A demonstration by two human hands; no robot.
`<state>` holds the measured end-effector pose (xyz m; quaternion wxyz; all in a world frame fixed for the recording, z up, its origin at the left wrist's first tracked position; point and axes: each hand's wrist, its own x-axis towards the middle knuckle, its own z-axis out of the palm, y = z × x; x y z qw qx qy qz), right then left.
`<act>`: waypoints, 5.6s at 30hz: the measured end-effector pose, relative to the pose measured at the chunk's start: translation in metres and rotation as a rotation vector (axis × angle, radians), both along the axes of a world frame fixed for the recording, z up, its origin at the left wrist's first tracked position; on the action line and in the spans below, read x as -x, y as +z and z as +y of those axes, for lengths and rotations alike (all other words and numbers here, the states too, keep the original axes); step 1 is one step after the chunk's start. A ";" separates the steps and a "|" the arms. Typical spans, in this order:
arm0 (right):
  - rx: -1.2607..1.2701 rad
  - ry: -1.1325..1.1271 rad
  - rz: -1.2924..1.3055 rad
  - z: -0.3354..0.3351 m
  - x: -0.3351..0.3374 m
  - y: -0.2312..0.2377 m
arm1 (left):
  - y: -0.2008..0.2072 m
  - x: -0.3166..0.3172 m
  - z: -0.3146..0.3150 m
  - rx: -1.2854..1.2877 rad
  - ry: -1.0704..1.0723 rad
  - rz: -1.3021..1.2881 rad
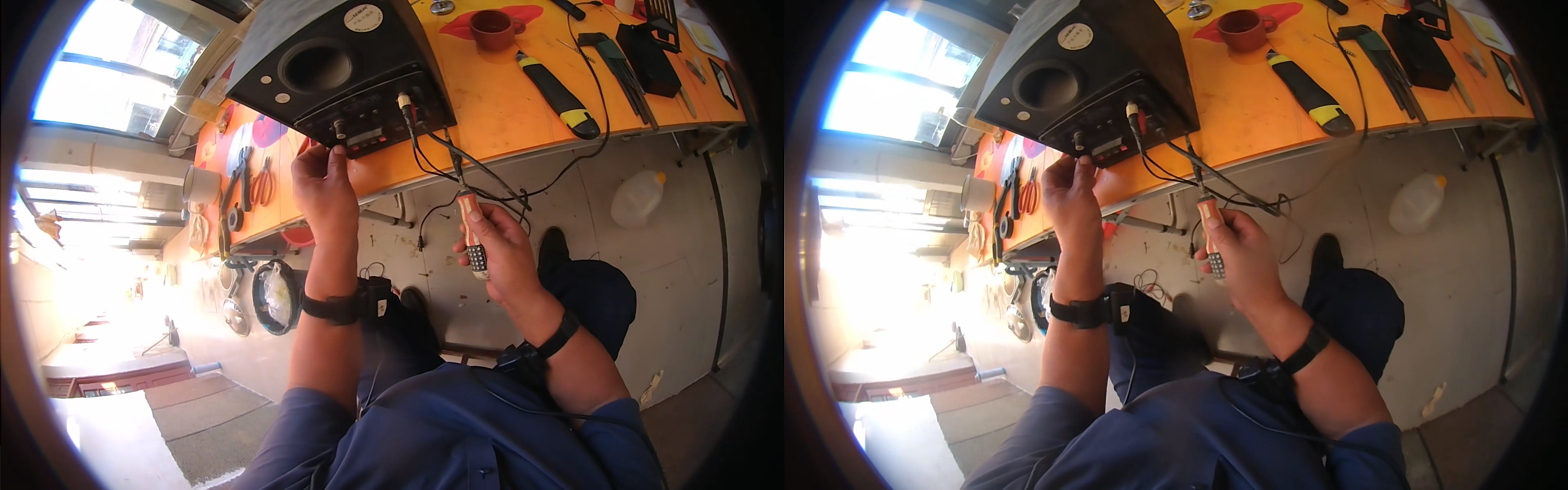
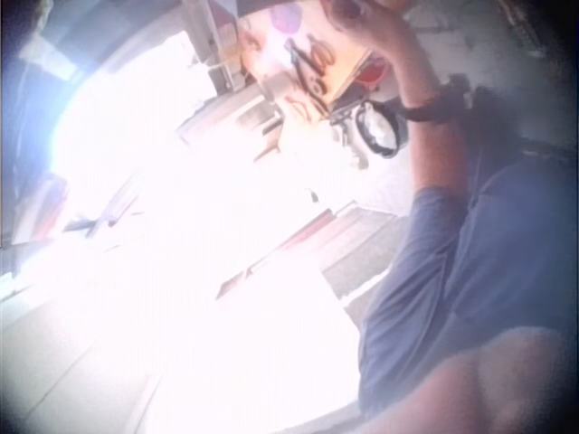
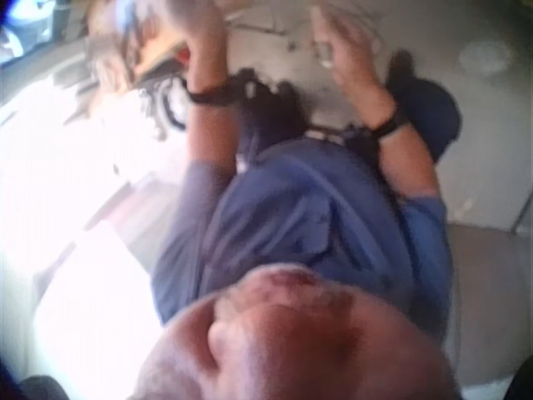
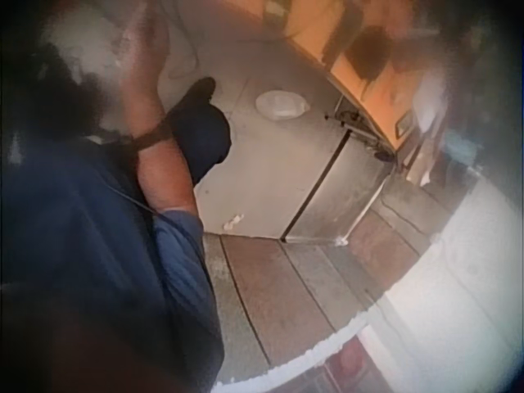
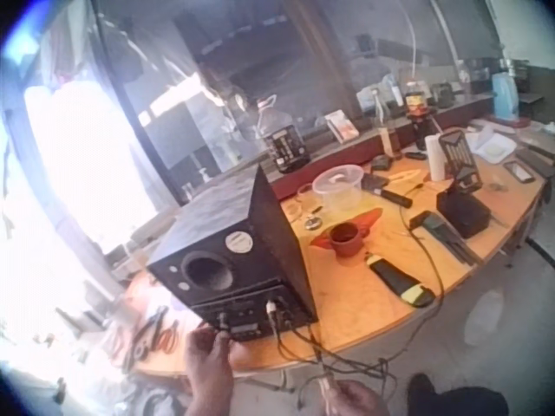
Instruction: The person uses a screwdriver to tighten screws on a circuit board and then connects wires to a speaker unit. They manipulate the board and wires with both hands, securing components and ensuring connections are made.
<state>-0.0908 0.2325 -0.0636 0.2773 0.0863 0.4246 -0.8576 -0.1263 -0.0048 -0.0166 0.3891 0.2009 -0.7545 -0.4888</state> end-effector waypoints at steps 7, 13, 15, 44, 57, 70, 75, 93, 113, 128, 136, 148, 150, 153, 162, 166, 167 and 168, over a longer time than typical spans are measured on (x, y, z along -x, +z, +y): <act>0.003 -0.002 0.031 0.003 0.009 -0.003 | 0.002 -0.005 0.003 0.000 0.036 -0.097; 0.004 -0.006 0.056 0.007 0.009 -0.009 | -0.003 -0.004 0.005 0.019 0.048 -0.071; 0.019 0.000 0.054 0.010 0.011 -0.009 | -0.005 -0.005 0.005 0.014 0.051 -0.059; -0.024 0.175 0.005 0.027 0.008 0.009 | -0.009 -0.006 0.004 -0.134 -0.041 -0.023; -0.005 0.182 -0.008 0.024 0.008 0.009 | -0.015 -0.005 0.000 -0.095 -0.072 0.013; 0.033 0.151 0.011 0.023 0.007 0.007 | -0.013 -0.005 0.001 -0.062 -0.068 -0.024; 0.031 0.161 0.003 0.024 0.008 0.007 | -0.013 -0.004 0.001 -0.083 -0.063 -0.013; 0.045 0.156 -0.038 0.023 0.007 0.007 | -0.016 -0.005 -0.002 -0.083 -0.084 -0.005; -0.052 0.175 -0.077 0.024 0.011 0.007 | 0.004 -0.022 0.017 -0.040 0.010 -0.250; -0.021 0.126 -0.067 0.022 0.010 0.006 | 0.022 -0.032 0.030 -0.218 -0.074 -0.406; -0.032 0.160 -0.089 0.022 0.010 0.004 | 0.024 -0.031 0.035 -0.196 -0.118 -0.402; -0.008 0.100 -0.012 0.018 0.008 0.007 | 0.020 -0.036 0.113 -0.226 -0.510 -0.671; -0.005 0.114 -0.016 0.017 0.007 0.008 | 0.019 -0.032 0.119 -0.310 -0.491 -0.655; -0.005 0.164 -0.017 0.021 0.008 0.008 | 0.017 -0.024 0.123 -0.358 -0.492 -0.650; -0.001 0.137 0.090 0.007 0.007 0.003 | 0.017 -0.020 0.115 -0.287 -0.390 -0.695; -0.042 0.236 0.041 0.011 0.011 0.008 | 0.017 -0.022 0.113 -0.311 -0.367 -0.672; -0.036 0.247 0.037 0.011 0.012 0.009 | 0.017 -0.022 0.113 -0.322 -0.362 -0.662; -0.048 0.234 0.069 0.011 0.013 0.010 | 0.017 -0.022 0.112 -0.324 -0.366 -0.667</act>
